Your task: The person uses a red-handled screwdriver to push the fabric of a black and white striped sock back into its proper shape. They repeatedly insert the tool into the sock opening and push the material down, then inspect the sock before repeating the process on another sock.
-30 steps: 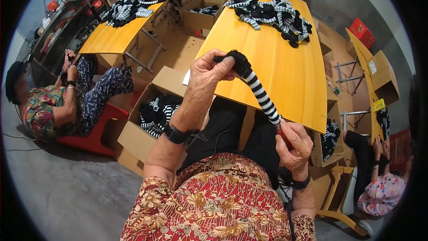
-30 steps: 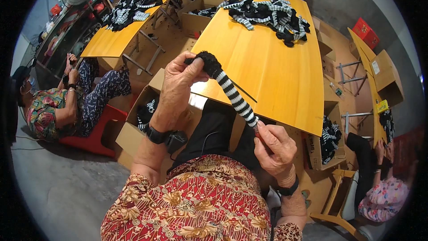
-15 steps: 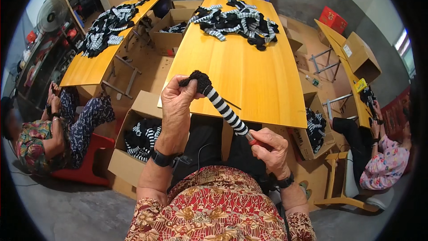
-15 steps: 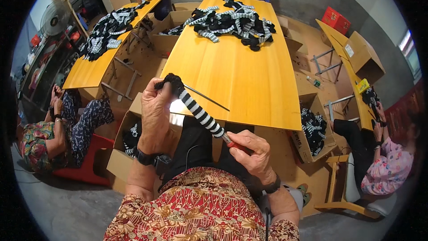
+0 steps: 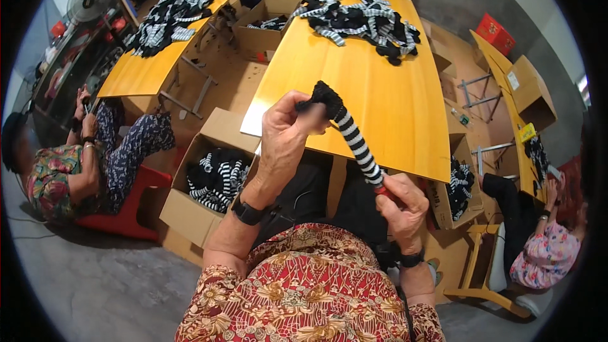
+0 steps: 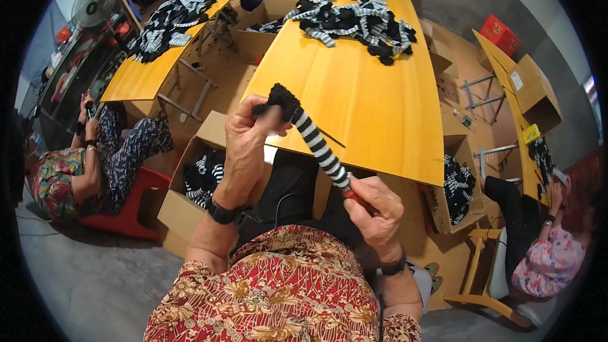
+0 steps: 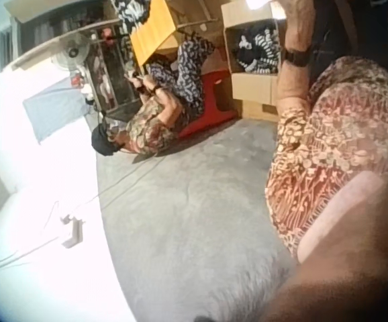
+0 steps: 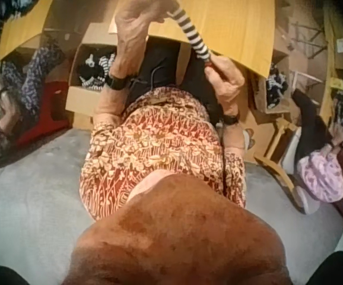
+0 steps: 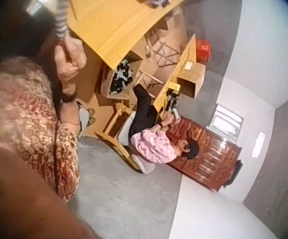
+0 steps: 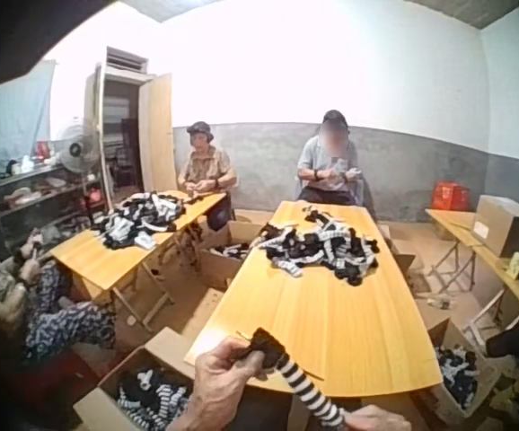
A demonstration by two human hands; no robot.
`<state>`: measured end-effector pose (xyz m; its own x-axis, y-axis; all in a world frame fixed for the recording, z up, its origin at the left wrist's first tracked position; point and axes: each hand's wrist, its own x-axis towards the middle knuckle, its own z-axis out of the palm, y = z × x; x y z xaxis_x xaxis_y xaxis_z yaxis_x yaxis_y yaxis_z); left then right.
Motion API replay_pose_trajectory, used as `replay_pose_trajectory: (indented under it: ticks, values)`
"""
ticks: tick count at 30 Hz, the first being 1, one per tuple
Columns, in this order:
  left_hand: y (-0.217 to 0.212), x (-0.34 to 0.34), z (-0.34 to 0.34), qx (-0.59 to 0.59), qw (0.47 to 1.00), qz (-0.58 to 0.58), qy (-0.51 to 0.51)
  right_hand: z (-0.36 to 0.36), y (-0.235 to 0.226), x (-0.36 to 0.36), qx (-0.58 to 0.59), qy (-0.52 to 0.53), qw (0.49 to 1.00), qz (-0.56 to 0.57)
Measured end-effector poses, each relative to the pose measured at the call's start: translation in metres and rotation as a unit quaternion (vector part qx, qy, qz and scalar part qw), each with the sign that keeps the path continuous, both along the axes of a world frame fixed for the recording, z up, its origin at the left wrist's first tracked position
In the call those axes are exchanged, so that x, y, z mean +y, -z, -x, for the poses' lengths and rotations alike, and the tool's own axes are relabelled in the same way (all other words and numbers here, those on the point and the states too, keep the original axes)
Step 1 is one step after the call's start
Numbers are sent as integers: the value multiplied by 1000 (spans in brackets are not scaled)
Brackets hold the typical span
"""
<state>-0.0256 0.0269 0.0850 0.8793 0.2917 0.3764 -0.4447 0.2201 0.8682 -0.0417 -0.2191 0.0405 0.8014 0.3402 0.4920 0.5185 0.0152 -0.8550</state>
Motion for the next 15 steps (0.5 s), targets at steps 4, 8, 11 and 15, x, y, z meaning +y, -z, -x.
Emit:
replay_pose_trajectory:
  ticks: [4, 8, 11, 15]
  values:
    - [-8, 9, 0, 10, 1000, 0, 26, -9, -18, -6, -95, -2, 993, 63]
    - [-2, 11, -2, 27, 996, 61, 52, -10, -23, -4, -115, 10, 990, 84]
    - [5, 14, -4, 30, 992, 114, 47, -8, -25, -8, -95, -2, 990, 100]
    - [7, 12, -8, 22, 980, 191, 43, -11, -17, -9, -75, -35, 993, 84]
